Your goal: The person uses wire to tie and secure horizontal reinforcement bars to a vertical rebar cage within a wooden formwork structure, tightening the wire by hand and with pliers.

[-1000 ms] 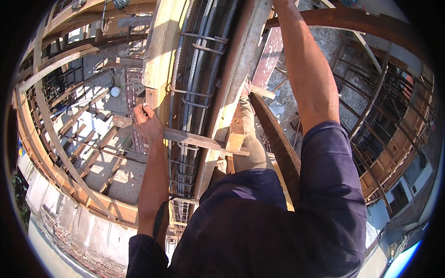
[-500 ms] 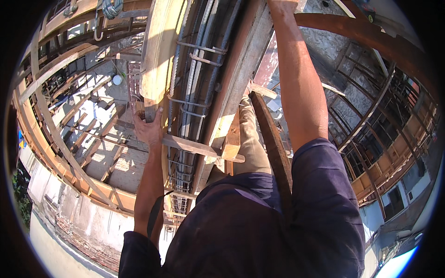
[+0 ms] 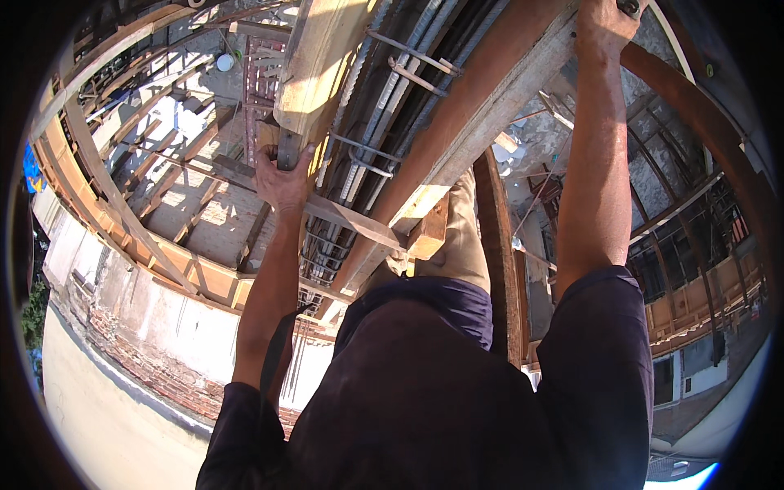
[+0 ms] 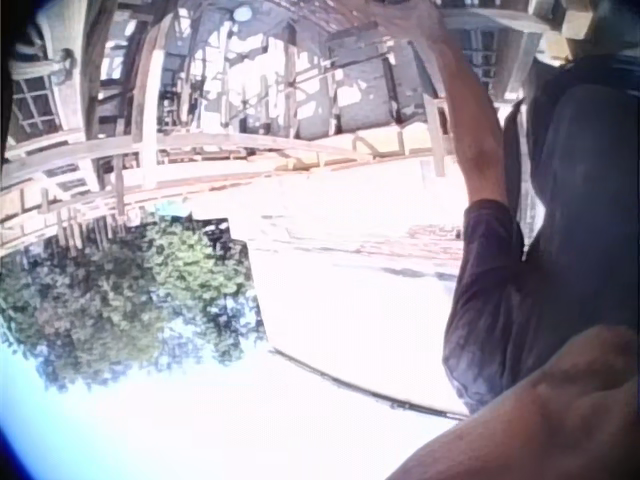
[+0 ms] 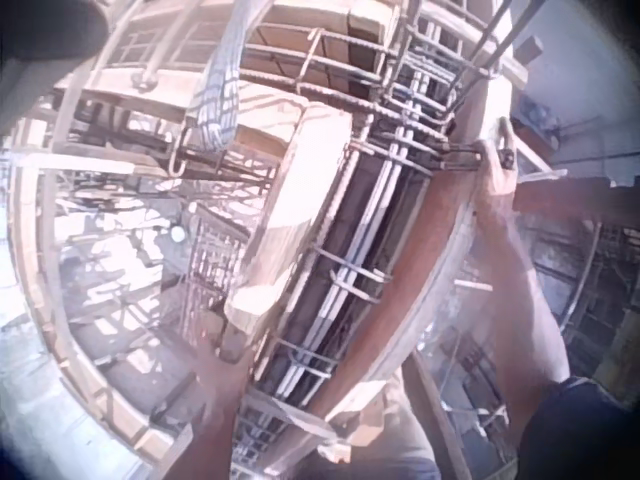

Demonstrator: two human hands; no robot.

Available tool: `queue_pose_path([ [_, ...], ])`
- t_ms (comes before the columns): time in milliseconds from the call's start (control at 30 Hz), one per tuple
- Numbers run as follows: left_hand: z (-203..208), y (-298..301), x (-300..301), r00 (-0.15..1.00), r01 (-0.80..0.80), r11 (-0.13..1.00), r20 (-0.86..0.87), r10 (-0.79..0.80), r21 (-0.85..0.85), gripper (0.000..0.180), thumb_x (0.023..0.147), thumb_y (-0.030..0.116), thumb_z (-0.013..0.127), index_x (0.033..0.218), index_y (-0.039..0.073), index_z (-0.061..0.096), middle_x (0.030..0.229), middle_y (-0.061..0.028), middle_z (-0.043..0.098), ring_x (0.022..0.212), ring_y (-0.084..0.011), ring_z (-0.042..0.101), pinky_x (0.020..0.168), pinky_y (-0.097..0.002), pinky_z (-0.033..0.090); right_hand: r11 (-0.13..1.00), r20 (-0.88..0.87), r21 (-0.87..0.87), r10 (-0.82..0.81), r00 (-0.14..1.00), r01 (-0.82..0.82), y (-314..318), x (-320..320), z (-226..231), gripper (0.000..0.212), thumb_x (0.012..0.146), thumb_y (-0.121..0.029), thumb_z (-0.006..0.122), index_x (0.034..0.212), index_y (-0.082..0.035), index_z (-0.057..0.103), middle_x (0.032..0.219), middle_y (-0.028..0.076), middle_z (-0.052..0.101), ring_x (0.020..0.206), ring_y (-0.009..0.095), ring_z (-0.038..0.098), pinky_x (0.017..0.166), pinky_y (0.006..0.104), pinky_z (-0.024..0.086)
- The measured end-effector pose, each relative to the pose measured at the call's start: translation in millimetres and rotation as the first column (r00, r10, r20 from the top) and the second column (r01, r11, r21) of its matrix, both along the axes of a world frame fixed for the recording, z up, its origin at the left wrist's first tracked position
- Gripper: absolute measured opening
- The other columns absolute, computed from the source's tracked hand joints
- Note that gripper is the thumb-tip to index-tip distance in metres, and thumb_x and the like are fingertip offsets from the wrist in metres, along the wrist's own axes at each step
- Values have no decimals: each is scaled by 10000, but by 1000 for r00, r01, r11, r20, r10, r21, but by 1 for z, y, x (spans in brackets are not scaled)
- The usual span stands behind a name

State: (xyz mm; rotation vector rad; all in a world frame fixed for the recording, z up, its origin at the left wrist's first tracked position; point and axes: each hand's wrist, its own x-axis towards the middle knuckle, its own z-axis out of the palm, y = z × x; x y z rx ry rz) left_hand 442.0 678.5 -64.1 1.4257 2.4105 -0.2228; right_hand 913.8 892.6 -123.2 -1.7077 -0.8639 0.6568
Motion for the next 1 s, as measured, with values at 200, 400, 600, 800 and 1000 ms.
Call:
queue_pose_path([
  [200,-4,-6,-6,996,79,995,-57,-75,62,820,625,588,854,1152,28,568,1061,-131,654,1044,-340,607,923,-469,409,965,786,-184,259,561,-187,1,34,-34,293,973,-235,535,1226,-123,634,1485,235,389,1291,374,483,1083,417,399],
  [400,-2,-2,-6,998,60,997,-31,-59,55,805,608,573,863,1157,61,573,1038,-126,668,1024,-338,618,923,-471,407,959,537,-260,242,808,-114,2,25,-30,322,958,-279,556,1181,-97,701,1584,145,281,1308,280,488,1081,365,387],
  [600,-5,-4,-9,998,56,996,-6,-56,72,772,588,557,871,1127,86,580,1035,-119,668,1028,-322,618,926,-464,407,951,313,-309,118,942,-16,5,-2,2,386,981,-301,490,1207,-53,681,1566,130,317,1364,257,417,1100,365,362],
  [800,-9,-6,-10,996,82,993,-43,-79,83,758,591,610,852,1079,96,582,1002,-113,662,988,-318,623,901,-460,420,899,322,-438,156,934,0,5,1,0,366,1021,-306,424,1234,-112,650,1542,105,376,1459,258,269,1149,387,298],
  [1000,0,-3,-7,996,81,995,-44,-79,52,786,599,667,822,1088,101,581,1000,-115,659,973,-333,627,883,-461,431,919,245,-392,156,957,-49,6,15,-10,361,1031,-289,421,1214,-80,653,1372,99,566,1441,280,277,1186,400,243],
])
